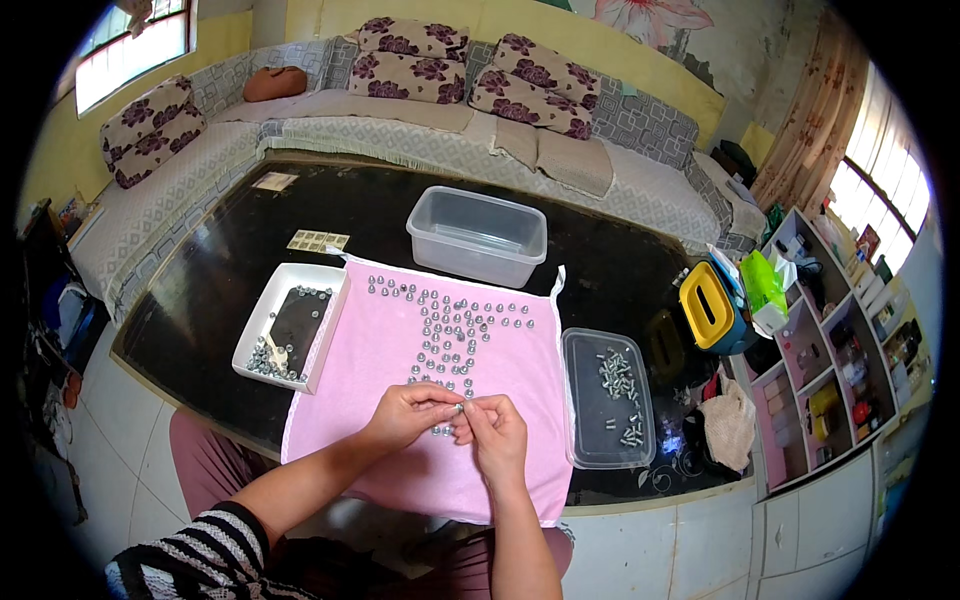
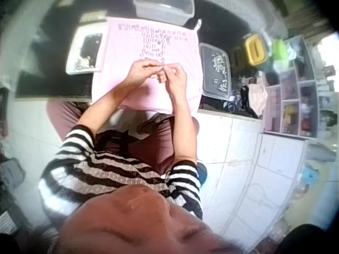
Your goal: The person picks up small metal components from a tray and a pink cloth, joins the pieces together by hand, and arranges the assembled items in a T-shape on the cloth.
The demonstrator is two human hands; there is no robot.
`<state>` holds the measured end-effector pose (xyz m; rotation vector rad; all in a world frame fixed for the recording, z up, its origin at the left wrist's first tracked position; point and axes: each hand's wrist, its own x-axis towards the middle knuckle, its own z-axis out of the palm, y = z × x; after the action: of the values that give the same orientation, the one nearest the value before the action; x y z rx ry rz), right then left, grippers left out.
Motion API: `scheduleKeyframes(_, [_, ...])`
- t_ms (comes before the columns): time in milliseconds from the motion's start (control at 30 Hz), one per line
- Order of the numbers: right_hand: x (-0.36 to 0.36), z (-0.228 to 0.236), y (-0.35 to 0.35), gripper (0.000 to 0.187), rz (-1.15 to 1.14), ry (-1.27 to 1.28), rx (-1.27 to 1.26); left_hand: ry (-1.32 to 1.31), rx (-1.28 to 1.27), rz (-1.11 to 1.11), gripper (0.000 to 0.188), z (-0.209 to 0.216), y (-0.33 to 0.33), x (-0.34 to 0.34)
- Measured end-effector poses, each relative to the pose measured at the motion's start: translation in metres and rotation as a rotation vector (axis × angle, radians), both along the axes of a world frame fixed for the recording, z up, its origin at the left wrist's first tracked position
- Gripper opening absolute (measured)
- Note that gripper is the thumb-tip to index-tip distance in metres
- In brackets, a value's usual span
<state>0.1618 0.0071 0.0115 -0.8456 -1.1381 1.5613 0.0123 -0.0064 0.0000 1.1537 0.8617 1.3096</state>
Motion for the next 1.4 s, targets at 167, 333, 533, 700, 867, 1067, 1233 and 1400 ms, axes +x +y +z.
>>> scheduleKeyframes(167, [-0.005, -0.001, 0.0, 0.008, -0.045, 0.04, 0.0, 0.002, 0.009, 0.035, 0.018, -0.005, 0.002, 0.0])
scheduleKeyframes(333, [-0.004, -0.001, -0.001, 0.008, -0.022, 0.05, -0.011, 0.023, 0.057, 0.08, 0.016, -0.007, 0.004, 0.0])
scheduleKeyframes(533, [-0.004, -0.002, -0.002, 0.007, -0.016, -0.045, 0.01, 0.009, 0.037, 0.049, 0.014, -0.008, 0.004, -0.003])
scheduleKeyframes(700, [-0.003, -0.002, -0.001, 0.008, -0.004, 0.042, -0.001, -0.05, -0.007, 0.008, 0.015, -0.004, 0.002, -0.002])
scheduleKeyframes(867, [-0.007, -0.002, -0.002, 0.008, -0.017, -0.011, 0.136, -0.062, -0.157, -0.03, 0.017, 0.0, 0.005, -0.007])
scheduleKeyframes(1067, [-0.005, -0.001, 0.0, 0.008, -0.007, 0.023, 0.046, -0.027, -0.014, 0.012, 0.02, -0.002, 0.002, -0.003])
scheduleKeyframes(1233, [-0.004, -0.005, 0.0, 0.008, 0.005, 0.05, 0.004, -0.02, -0.02, 0.048, 0.014, -0.004, 0.002, -0.001])
scheduleKeyframes(1400, [-0.005, -0.001, 0.0, 0.013, 0.007, -0.006, -0.04, 0.003, 0.043, 0.065, 0.013, -0.004, 0.001, -0.002])
